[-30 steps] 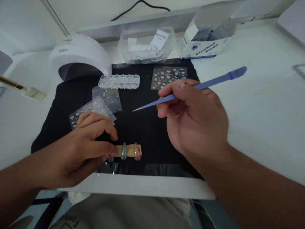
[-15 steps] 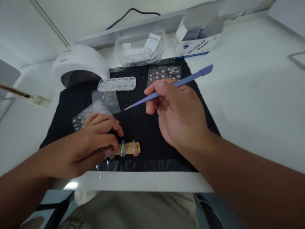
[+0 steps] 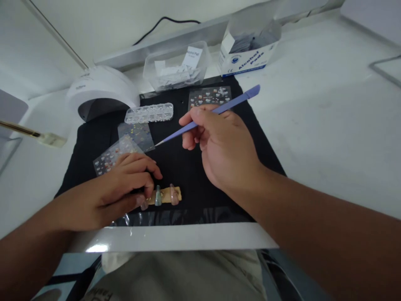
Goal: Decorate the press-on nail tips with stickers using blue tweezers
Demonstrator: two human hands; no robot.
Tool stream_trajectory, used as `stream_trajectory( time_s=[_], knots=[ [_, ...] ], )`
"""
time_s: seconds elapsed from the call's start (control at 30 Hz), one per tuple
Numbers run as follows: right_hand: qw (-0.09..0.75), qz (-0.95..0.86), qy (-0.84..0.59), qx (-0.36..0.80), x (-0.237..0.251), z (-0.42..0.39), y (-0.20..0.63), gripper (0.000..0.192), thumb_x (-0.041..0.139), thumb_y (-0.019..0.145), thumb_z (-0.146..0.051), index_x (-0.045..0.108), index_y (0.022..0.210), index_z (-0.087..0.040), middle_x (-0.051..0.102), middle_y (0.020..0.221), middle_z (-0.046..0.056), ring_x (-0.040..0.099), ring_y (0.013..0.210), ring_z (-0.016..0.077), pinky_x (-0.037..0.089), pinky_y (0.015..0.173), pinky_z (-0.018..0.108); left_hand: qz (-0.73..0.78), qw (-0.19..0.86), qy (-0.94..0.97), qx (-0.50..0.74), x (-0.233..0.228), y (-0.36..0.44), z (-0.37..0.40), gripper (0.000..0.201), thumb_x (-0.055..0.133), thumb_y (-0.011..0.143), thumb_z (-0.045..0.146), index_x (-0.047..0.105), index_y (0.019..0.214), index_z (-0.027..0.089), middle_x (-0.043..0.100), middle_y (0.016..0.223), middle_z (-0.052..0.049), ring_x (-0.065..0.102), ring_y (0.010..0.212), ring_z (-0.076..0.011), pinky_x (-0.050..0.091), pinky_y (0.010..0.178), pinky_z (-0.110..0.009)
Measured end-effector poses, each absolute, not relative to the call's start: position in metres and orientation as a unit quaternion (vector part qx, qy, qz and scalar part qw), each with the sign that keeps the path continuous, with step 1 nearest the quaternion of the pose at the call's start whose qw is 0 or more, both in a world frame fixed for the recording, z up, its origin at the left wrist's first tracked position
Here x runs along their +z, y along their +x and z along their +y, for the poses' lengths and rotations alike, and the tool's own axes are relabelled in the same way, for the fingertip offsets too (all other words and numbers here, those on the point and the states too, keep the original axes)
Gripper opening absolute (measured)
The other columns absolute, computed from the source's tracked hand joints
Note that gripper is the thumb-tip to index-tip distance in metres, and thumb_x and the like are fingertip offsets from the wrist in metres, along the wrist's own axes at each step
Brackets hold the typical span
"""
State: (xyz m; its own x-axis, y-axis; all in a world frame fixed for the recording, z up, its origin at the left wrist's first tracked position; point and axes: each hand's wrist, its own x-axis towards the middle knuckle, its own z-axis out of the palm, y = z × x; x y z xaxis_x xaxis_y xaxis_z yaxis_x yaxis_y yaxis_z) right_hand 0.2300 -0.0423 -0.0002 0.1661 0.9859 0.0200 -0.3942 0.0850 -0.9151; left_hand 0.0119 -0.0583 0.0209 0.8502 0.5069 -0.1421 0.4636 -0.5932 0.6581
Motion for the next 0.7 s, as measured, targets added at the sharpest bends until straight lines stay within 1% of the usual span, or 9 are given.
stream_trajectory(
  time_s=[0.17, 0.33, 0.43, 0.53, 0.7],
  knots=[
    [0.644, -0.354, -0.419, 0.534, 0.0007, -0.0407, 0.2290, 0.048, 0.046, 0.093, -0.003, 0.066, 0.052, -0.020, 0.053, 0.048, -0.003, 0.050, 0.042, 0.0076, 0.034, 0.046, 0.025, 0.264, 0.367, 0.892, 0.018, 0.0222, 0.0110, -0.0566, 0.017, 0.048, 0.094, 0.008, 0.059, 0.089, 0.020, 0.059, 0.120, -0.004, 0.047, 0.117, -0.0230, 0.031, 0.101, -0.043],
    [0.641, -0.358, -0.421, 0.532, -0.0007, -0.0393, 0.2290, 0.049, 0.045, 0.095, -0.002, 0.064, 0.054, -0.019, 0.053, 0.046, -0.003, 0.050, 0.042, 0.0082, 0.033, 0.047, 0.025, 0.260, 0.370, 0.892, 0.000, 0.0241, 0.0111, -0.0550, 0.017, 0.046, 0.095, 0.009, 0.058, 0.089, 0.020, 0.059, 0.124, -0.006, 0.046, 0.121, -0.0254, 0.033, 0.104, -0.045],
    [0.638, -0.364, -0.423, 0.530, -0.0024, -0.0389, 0.2297, 0.046, 0.051, 0.097, -0.006, 0.062, 0.055, -0.020, 0.053, 0.049, -0.004, 0.051, 0.043, 0.0091, 0.035, 0.048, 0.026, 0.259, 0.369, 0.893, -0.006, 0.0244, 0.0115, -0.0548, 0.017, 0.046, 0.095, 0.010, 0.058, 0.088, 0.020, 0.059, 0.125, -0.006, 0.046, 0.124, -0.0264, 0.033, 0.104, -0.046],
    [0.638, -0.365, -0.425, 0.528, -0.0030, -0.0385, 0.2301, 0.044, 0.056, 0.097, -0.011, 0.061, 0.054, -0.021, 0.052, 0.049, -0.004, 0.050, 0.043, 0.0092, 0.035, 0.047, 0.026, 0.260, 0.373, 0.891, -0.007, 0.0245, 0.0115, -0.0548, 0.018, 0.045, 0.096, 0.009, 0.057, 0.089, 0.020, 0.059, 0.126, -0.006, 0.045, 0.127, -0.0260, 0.032, 0.107, -0.047],
    [0.645, -0.350, -0.425, 0.530, -0.0023, -0.0367, 0.2292, 0.048, 0.047, 0.096, -0.006, 0.063, 0.053, -0.020, 0.052, 0.044, -0.005, 0.050, 0.041, 0.0076, 0.032, 0.045, 0.023, 0.261, 0.378, 0.888, -0.015, 0.0257, 0.0120, -0.0549, 0.018, 0.046, 0.097, 0.008, 0.057, 0.090, 0.020, 0.058, 0.127, -0.007, 0.044, 0.129, -0.0259, 0.031, 0.109, -0.048]
  ],
)
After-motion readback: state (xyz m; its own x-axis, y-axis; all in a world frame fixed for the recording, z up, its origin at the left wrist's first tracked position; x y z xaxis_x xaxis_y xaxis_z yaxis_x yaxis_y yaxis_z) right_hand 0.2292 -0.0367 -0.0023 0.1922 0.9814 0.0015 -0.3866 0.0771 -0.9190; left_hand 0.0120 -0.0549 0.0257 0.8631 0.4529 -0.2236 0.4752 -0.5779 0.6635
